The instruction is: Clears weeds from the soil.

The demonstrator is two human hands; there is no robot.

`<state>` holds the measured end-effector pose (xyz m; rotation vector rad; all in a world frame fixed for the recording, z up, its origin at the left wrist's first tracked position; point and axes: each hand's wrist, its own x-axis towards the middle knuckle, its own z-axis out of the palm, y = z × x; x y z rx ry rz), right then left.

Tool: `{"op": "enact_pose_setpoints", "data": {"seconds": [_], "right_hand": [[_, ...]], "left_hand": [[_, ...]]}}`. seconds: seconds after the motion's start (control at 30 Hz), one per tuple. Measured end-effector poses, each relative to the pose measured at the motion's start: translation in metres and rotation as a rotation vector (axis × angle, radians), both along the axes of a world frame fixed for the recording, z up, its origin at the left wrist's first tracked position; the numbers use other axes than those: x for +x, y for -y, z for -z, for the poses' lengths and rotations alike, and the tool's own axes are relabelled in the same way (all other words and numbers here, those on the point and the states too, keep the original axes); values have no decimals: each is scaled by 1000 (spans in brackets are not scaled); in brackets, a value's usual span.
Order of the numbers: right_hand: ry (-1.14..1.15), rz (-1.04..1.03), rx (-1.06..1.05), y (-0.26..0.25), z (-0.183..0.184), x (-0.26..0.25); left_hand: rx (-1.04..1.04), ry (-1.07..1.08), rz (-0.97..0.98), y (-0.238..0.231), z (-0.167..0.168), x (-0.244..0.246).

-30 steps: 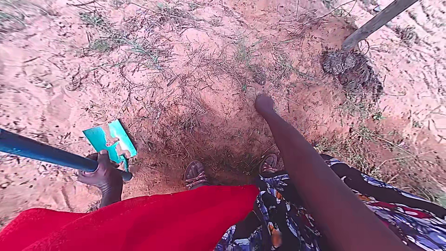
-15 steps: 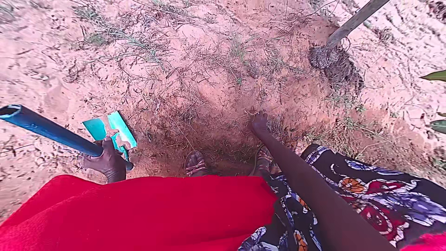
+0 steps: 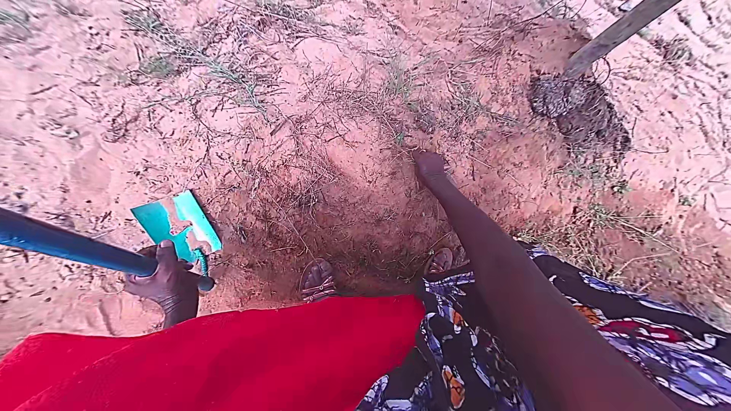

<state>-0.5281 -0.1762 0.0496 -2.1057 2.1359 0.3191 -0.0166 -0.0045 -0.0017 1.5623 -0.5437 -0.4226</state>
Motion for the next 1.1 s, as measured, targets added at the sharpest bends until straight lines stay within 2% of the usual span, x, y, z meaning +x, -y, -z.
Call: {"op": "enact_pose_setpoints", "data": {"seconds": [0.13, 0.3, 0.43, 0.5, 0.63, 0.8, 1.0, 1.1], "right_hand": [[-115, 127, 22, 25, 13, -13], [-116, 206, 19, 37, 11, -10], [-194, 78, 70, 43, 18, -9], [-169, 81, 74, 46, 16, -9], [-105, 262, 96, 45, 7, -4], [5, 373, 118, 42, -3, 7], [51, 362, 84, 32, -1, 8], [82, 382, 102, 9, 2, 15]], "left_hand": [[1, 7, 9, -2, -2, -1], [7, 33, 4, -2, -3, -1], [22, 36, 27, -4, 8, 7], [28, 42, 40, -4, 11, 10], [26, 36, 44, -4, 9, 9], [22, 29, 47, -3, 11, 12], [14, 21, 6, -1, 3, 4], [-12, 19, 1, 1, 2, 4]]}}
